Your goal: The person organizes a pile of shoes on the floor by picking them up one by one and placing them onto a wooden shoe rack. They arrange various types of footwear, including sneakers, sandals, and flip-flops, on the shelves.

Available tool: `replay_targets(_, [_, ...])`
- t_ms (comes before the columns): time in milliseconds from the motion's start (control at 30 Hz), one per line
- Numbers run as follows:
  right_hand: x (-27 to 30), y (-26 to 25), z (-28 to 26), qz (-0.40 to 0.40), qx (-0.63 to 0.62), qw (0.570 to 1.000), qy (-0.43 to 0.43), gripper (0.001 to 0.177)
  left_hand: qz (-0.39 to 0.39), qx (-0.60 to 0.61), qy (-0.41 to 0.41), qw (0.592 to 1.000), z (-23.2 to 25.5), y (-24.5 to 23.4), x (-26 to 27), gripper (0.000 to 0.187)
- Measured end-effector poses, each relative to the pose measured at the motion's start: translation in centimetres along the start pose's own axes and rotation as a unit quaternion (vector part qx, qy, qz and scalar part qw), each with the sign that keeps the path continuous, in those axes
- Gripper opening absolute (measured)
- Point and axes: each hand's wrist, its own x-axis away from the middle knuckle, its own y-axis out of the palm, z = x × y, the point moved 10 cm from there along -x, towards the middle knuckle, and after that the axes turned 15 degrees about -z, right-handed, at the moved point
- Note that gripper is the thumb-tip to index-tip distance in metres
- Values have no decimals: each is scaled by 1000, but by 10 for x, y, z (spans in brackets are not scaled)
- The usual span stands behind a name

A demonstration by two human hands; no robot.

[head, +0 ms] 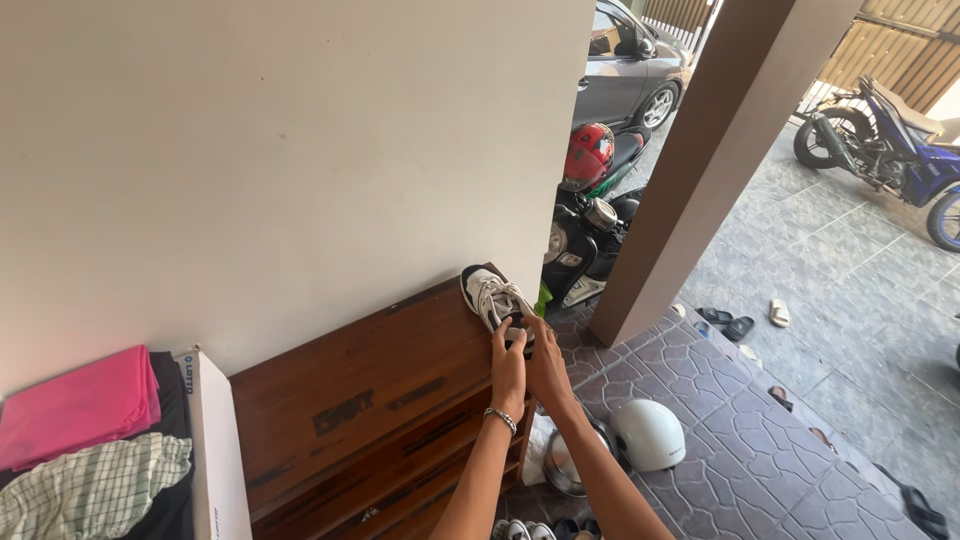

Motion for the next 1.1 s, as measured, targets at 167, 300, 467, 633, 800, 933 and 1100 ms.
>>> replay_targets(167, [-3, 12, 24, 12, -12, 1000, 8, 98, 2, -22, 6, 1000, -1, -2, -1, 64])
replay_targets(300, [-9, 18, 40, 5, -11, 999, 33, 93, -6, -19, 28, 999, -1, -3, -6, 67])
replay_targets(467, [-11, 20, 38, -24, -22, 995, 100, 95, -27, -12, 34, 999, -3, -8, -16, 71])
replay_targets(633, [-16, 17, 30, 11, -39, 996, 82, 91, -51, 12, 47, 998, -5, -17, -34, 72])
replay_targets(800, [-17, 16, 29, 16, -56, 996, 68, 89, -49, 11, 36, 998, -12, -19, -42, 75])
replay_targets(933, [-16, 18, 32, 13, -67, 995, 73, 86, -56, 16, 37, 998, -11, -17, -40, 75])
replay_targets(1100, [-21, 8, 31, 33, -45, 998, 14, 88, -61, 7, 54, 997, -5, -7, -44, 74])
